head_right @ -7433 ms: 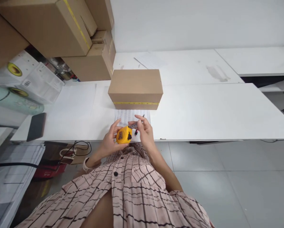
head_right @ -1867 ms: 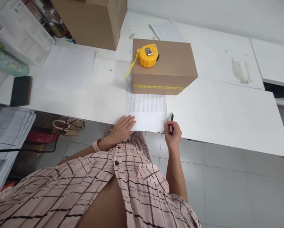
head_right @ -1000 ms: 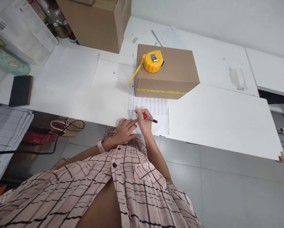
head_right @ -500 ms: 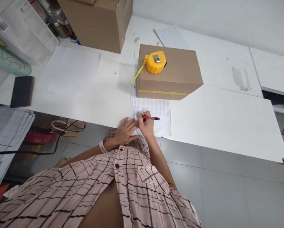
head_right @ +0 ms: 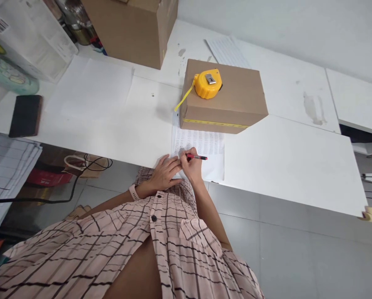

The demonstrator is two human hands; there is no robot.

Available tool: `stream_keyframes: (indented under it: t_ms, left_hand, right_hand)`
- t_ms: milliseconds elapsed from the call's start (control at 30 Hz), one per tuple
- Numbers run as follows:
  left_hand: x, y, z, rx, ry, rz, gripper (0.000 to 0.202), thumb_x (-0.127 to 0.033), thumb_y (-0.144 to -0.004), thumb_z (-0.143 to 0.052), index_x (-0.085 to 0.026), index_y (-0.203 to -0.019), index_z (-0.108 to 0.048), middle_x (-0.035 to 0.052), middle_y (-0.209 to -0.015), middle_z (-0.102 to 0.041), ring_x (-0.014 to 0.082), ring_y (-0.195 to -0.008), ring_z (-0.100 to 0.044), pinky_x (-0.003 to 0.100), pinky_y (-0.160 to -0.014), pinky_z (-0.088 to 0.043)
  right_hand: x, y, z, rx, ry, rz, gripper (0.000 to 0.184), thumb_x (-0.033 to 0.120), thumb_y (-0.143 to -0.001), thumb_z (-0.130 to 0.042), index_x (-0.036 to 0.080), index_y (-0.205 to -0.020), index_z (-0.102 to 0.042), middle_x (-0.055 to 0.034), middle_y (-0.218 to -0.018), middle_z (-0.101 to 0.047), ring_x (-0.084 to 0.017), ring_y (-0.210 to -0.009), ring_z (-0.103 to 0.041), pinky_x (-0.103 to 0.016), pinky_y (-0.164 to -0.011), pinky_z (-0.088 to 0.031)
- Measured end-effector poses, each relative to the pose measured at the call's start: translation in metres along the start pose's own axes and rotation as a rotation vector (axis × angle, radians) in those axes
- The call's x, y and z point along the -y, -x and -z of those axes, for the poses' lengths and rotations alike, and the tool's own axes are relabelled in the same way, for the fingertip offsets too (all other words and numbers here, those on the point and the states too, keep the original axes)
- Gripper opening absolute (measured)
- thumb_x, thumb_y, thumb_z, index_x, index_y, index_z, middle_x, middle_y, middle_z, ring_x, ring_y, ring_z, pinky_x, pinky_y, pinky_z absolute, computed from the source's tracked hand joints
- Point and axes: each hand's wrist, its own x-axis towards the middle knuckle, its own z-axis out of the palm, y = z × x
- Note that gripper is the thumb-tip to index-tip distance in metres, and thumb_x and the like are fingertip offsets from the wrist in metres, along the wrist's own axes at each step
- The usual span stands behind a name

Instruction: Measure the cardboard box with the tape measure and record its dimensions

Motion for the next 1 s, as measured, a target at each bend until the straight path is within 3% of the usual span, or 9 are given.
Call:
stream_keyframes:
  t_ms: [1000]
  left_hand:
    - [0.0014,0.0003,-0.003,-0.018,0.006,-0.004,0.059,-0.06,-0.104,-0.04,-0.016,-0.134,-0.064,0.0143,-0.143,-0.063,0.0332,-0.14,-0.05,0.059,-0.124,-0.027]
  right_hand:
    - [0.0,-0.0014,-0.0005,-0.019,-0.006,-0.008,0.019,0.031,-0.088,-0.06,0.024,-0.077,-0.046,0.0073,-0.061,-0.045,-0.012,-0.058,-0.043,-0.028,-0.058,-0.036]
